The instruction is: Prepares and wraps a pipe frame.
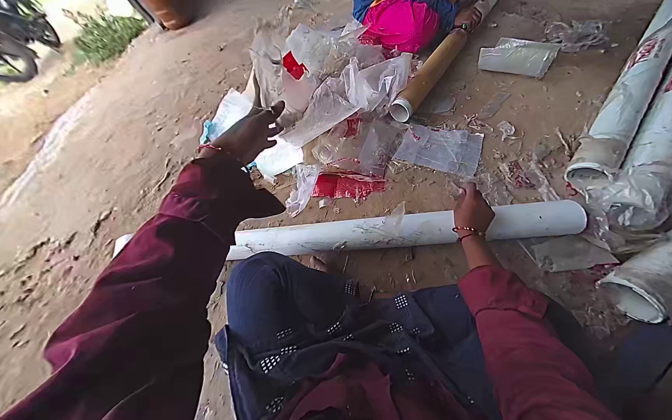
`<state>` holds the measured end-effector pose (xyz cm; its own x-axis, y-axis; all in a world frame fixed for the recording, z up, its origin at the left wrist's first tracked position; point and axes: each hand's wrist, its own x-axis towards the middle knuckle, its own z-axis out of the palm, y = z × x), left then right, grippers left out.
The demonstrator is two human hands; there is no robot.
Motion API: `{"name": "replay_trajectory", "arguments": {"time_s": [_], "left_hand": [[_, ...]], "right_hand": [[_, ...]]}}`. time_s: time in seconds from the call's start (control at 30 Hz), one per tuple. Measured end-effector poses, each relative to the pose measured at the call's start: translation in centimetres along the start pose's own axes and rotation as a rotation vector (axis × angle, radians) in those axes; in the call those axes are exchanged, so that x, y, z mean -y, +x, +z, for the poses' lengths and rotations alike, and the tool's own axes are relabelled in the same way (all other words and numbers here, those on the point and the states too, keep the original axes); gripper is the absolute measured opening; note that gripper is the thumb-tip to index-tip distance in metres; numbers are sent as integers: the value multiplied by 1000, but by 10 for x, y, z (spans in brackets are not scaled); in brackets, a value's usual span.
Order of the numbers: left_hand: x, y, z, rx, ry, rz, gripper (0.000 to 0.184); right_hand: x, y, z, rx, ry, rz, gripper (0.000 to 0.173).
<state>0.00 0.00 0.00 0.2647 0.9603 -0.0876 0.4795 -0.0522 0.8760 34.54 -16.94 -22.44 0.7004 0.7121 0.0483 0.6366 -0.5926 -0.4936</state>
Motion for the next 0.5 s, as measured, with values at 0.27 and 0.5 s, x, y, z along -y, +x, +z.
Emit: {"name": "replay_trajectory", "arguments": {"time_s": [0.27, 0.5], "left_hand": [[117, 8, 158, 221, 527, 138, 97], [156, 8, 137, -205, 316, 282, 68]], "right_hand": [[-6, -31, -55, 62, 320, 173, 31], [9, -25, -35, 207, 222, 94, 28]]}}
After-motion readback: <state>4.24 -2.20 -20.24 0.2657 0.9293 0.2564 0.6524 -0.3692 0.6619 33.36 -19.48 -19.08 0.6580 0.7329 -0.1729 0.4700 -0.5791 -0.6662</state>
